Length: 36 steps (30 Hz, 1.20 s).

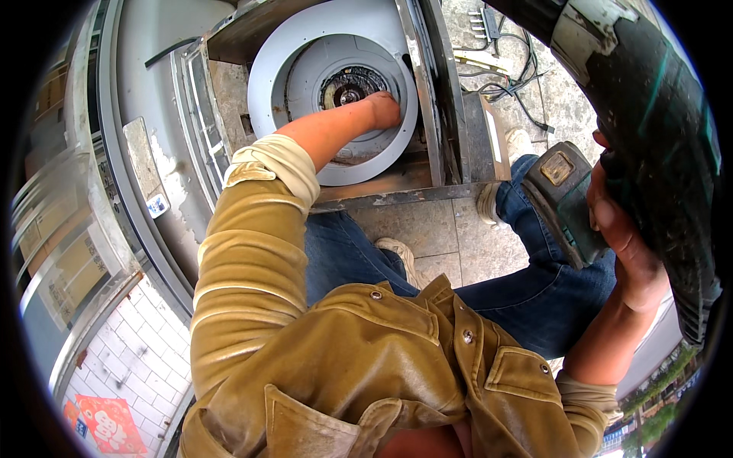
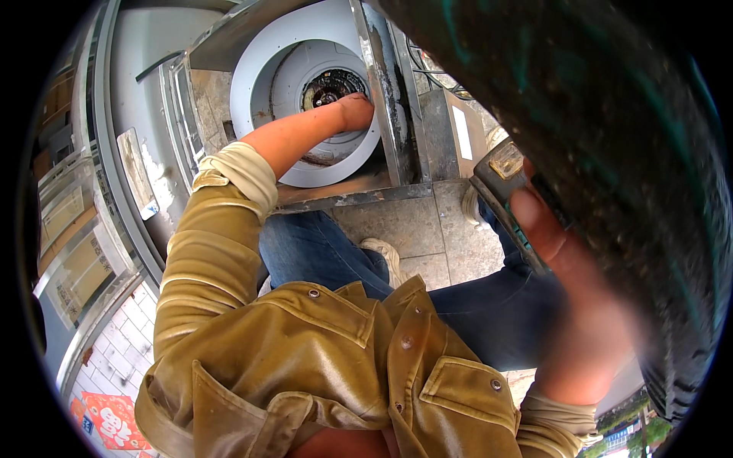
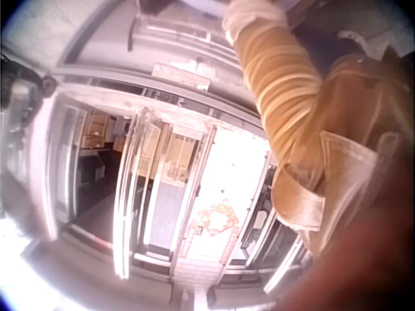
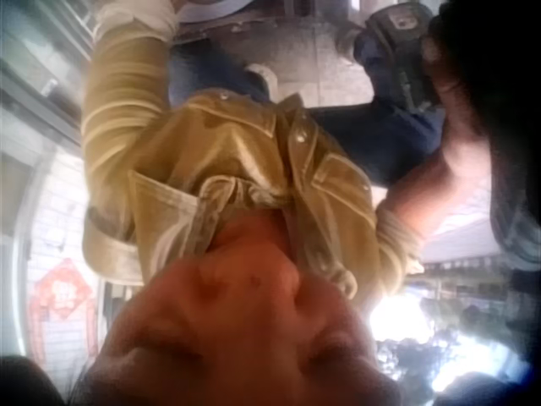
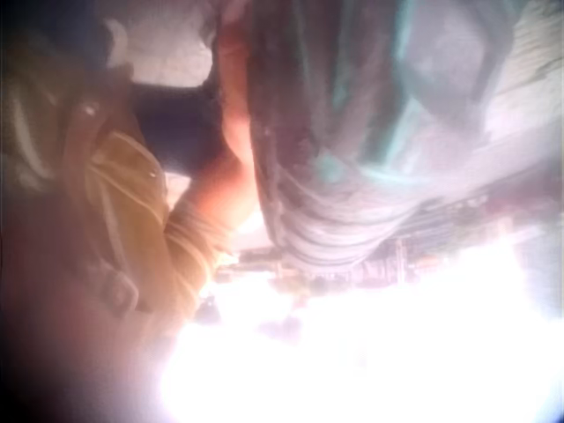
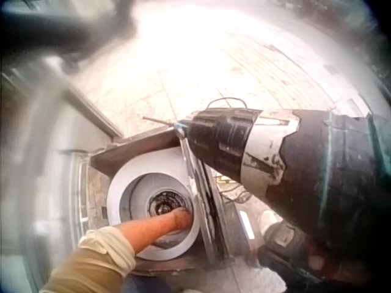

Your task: The person uses a power drill to remove screws from the central hub of a fan assembly inside a metal housing. They then remove the fan blade and the metal housing cover, placing them on the ground. The person proceeds to disconnect a power cord and remove a small electrical component from the side of the unit.

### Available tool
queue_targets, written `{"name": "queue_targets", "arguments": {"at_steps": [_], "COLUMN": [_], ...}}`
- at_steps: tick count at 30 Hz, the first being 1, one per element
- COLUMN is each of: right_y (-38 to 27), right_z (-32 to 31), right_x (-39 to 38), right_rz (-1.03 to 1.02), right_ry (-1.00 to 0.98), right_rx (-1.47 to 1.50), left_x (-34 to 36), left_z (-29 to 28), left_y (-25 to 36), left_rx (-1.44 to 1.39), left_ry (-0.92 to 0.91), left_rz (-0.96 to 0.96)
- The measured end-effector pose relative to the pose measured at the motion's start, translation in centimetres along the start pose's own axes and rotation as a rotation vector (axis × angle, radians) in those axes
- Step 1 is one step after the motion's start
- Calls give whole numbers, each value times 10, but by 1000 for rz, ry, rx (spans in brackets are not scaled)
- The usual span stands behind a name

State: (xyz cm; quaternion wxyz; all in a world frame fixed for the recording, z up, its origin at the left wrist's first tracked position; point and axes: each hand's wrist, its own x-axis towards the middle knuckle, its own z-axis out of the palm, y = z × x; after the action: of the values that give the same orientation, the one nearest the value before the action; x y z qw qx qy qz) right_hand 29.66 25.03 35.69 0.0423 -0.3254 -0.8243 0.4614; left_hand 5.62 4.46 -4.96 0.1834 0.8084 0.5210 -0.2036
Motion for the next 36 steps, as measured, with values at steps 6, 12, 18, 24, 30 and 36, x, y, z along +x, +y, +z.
{"name": "queue_targets", "arguments": {"at_steps": [6,12,18,24,30,36], "right_y": [6,13,11,9,16,7], "right_z": [-6,-4,-5,-4,-3,-2], "right_x": [-1,-6,-4,-4,-5,-4], "right_rz": [-20,-75,-91,-120,-199,-110], "right_ry": [-77,-28,-29,-56,-59,-59], "right_rx": [-96,-118,-155,-192,-269,-165], "left_x": [-11,-15,-14,-12,-4,-12], "left_z": [-27,-18,-23,-25,-25,-34], "left_y": [5,4,6,4,9,-1], "left_rx": [122,108,80,55,9,-88], "left_ry": [1,82,6,-25,-85,-80], "left_rz": [27,29,7,-3,-61,12]}}
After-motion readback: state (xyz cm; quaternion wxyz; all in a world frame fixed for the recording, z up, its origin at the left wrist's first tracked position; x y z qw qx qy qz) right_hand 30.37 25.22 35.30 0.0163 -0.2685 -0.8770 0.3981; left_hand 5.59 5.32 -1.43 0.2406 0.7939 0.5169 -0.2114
